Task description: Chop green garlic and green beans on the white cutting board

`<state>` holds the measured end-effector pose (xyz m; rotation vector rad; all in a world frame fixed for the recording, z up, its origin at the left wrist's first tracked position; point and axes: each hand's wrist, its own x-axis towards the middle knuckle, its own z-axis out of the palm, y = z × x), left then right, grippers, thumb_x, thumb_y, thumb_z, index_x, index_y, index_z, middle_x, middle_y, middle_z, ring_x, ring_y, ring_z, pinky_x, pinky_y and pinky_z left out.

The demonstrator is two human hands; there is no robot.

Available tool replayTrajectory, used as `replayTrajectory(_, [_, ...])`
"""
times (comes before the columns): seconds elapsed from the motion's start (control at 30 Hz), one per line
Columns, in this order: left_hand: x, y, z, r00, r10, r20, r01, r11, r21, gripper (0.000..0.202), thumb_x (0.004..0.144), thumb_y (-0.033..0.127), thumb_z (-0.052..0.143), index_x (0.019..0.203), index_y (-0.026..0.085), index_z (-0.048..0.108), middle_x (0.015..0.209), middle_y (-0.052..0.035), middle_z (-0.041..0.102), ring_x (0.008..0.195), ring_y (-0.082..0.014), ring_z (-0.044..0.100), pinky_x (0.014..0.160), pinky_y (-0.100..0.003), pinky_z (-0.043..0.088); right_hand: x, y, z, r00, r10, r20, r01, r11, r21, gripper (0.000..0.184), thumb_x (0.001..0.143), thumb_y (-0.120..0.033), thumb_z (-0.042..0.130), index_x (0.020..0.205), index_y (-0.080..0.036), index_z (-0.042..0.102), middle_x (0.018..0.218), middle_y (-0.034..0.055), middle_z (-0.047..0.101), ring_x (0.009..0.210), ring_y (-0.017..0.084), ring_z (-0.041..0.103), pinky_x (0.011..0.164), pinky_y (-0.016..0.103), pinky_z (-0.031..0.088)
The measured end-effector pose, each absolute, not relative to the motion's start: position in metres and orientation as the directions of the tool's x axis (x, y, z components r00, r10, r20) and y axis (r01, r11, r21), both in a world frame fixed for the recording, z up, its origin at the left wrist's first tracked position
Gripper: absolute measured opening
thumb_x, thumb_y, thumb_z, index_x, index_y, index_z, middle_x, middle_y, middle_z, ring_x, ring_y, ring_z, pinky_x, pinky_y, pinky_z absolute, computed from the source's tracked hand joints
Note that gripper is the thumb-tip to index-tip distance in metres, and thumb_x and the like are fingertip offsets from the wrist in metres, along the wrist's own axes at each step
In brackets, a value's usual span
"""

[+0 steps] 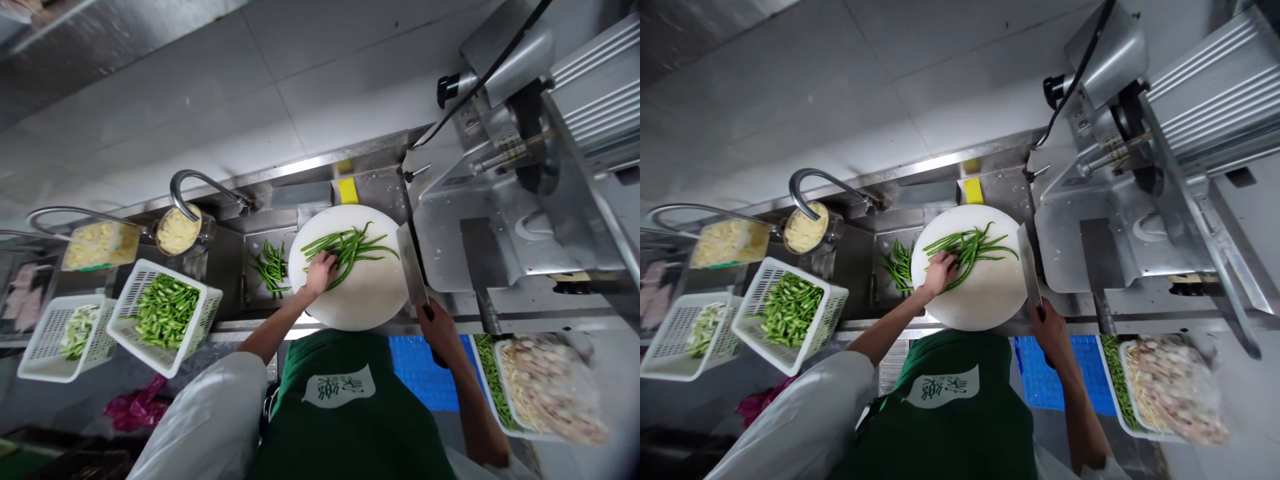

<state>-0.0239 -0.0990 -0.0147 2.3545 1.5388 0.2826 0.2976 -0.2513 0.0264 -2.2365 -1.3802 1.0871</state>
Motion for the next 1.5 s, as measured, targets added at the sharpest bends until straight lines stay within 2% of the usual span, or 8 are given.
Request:
replayTrajectory(0.3, [-0.013, -0.091, -0.020, 0.365, 0.931, -0.019, 0.862, -0.330, 0.384, 0.032, 0.102, 0.024, 0.047, 0.114, 0.025, 0.077, 0.120, -0.0092, 0.064, 0.105, -0.0239, 0.059, 0.094, -0.039, 0.048, 0.302, -0.251, 0.021, 0.244, 0.868, -0.433, 0.625, -0.482, -0.614, 0.047, 0.093, -0.048, 0.043, 0.122, -0.018, 0.064, 0.095, 0.0129, 0.073, 0.086, 0.029, 0.068, 0.070, 0.034, 0.045])
replayTrajectory(0.47, [-0.016, -0.058, -0.007, 0.521, 0.843, -0.132, 0.790, -0.418, 0.448, 0.034, 0.096, 0.018, 0.049, 0.108, 0.024, 0.080, 0.113, -0.0079, 0.071, 0.105, -0.0252, 0.062, 0.102, -0.043, 0.048, 0.301, -0.251, 0.020, 0.249, 0.859, -0.448, 0.608, -0.499, -0.618, 0.044, 0.092, -0.049, 0.043, 0.114, -0.019, 0.065, 0.086, 0.0099, 0.071, 0.077, 0.027, 0.066, 0.068, 0.033, 0.044])
replayTrajectory(0.63, [-0.032, -0.002, -0.005, 0.247, 0.966, -0.070, 0.905, -0.204, 0.374, 0.031, 0.090, 0.014, 0.055, 0.113, 0.017, 0.075, 0.119, -0.0135, 0.069, 0.111, -0.0295, 0.060, 0.103, -0.046, 0.048, 0.301, -0.250, 0.023, 0.252, 0.861, -0.442, 0.619, -0.495, -0.610, 0.041, 0.092, -0.048, 0.042, 0.112, -0.020, 0.065, 0.085, 0.0093, 0.070, 0.078, 0.027, 0.065, 0.069, 0.033, 0.043])
replayTrajectory(0.8, [-0.047, 0.035, -0.006, 0.281, 0.935, -0.216, 0.884, -0.164, 0.438, 0.008, 0.088, 0.015, 0.061, 0.092, 0.012, 0.068, 0.092, -0.0101, 0.069, 0.083, -0.0204, 0.064, 0.084, -0.035, 0.055, 0.301, -0.250, 0.023, 0.246, 0.851, -0.465, 0.599, -0.510, -0.617, 0.046, 0.092, -0.049, 0.041, 0.119, -0.019, 0.063, 0.089, 0.0107, 0.071, 0.082, 0.028, 0.066, 0.072, 0.034, 0.044])
replayTrajectory(1.0, [-0.049, 0.055, 0.003, 0.174, 0.978, 0.115, 0.756, -0.208, 0.620, 0.015, 0.090, 0.020, 0.057, 0.105, 0.017, 0.059, 0.096, -0.0059, 0.066, 0.080, -0.0156, 0.060, 0.076, -0.028, 0.052, 0.300, -0.250, 0.025, 0.255, 0.849, -0.464, 0.583, -0.517, -0.626, 0.046, 0.092, -0.049, 0.041, 0.118, -0.019, 0.063, 0.089, 0.0107, 0.071, 0.082, 0.028, 0.067, 0.069, 0.033, 0.044])
replayTrajectory(1.2, [-0.020, 0.025, -0.014, 0.474, 0.879, -0.056, 0.712, -0.345, 0.612, 0.017, 0.094, 0.024, 0.053, 0.094, 0.017, 0.069, 0.098, -0.0081, 0.068, 0.092, -0.0192, 0.062, 0.090, -0.034, 0.052, 0.300, -0.248, 0.027, 0.266, 0.833, -0.485, 0.592, -0.538, -0.600, 0.045, 0.090, -0.049, 0.042, 0.114, -0.019, 0.063, 0.081, 0.0090, 0.070, 0.071, 0.026, 0.065, 0.062, 0.032, 0.042])
replayTrajectory(1.37, [-0.029, -0.044, -0.007, 0.468, 0.884, 0.000, 0.759, -0.402, 0.512, 0.025, 0.099, 0.036, 0.055, 0.101, 0.020, 0.074, 0.107, -0.0090, 0.069, 0.108, -0.0242, 0.059, 0.102, -0.042, 0.047, 0.301, -0.250, 0.026, 0.258, 0.845, -0.469, 0.586, -0.522, -0.619, 0.042, 0.092, -0.049, 0.043, 0.114, -0.020, 0.064, 0.085, 0.0099, 0.071, 0.077, 0.027, 0.067, 0.064, 0.032, 0.043])
replayTrajectory(1.5, [-0.038, -0.094, -0.004, 0.461, 0.878, -0.127, 0.839, -0.385, 0.385, 0.023, 0.094, 0.032, 0.063, 0.111, 0.021, 0.074, 0.110, -0.0104, 0.068, 0.107, -0.0275, 0.060, 0.098, -0.045, 0.050, 0.302, -0.249, 0.023, 0.253, 0.840, -0.480, 0.580, -0.529, -0.620, 0.041, 0.092, -0.048, 0.044, 0.112, -0.019, 0.064, 0.082, 0.0088, 0.070, 0.076, 0.026, 0.066, 0.064, 0.032, 0.043])
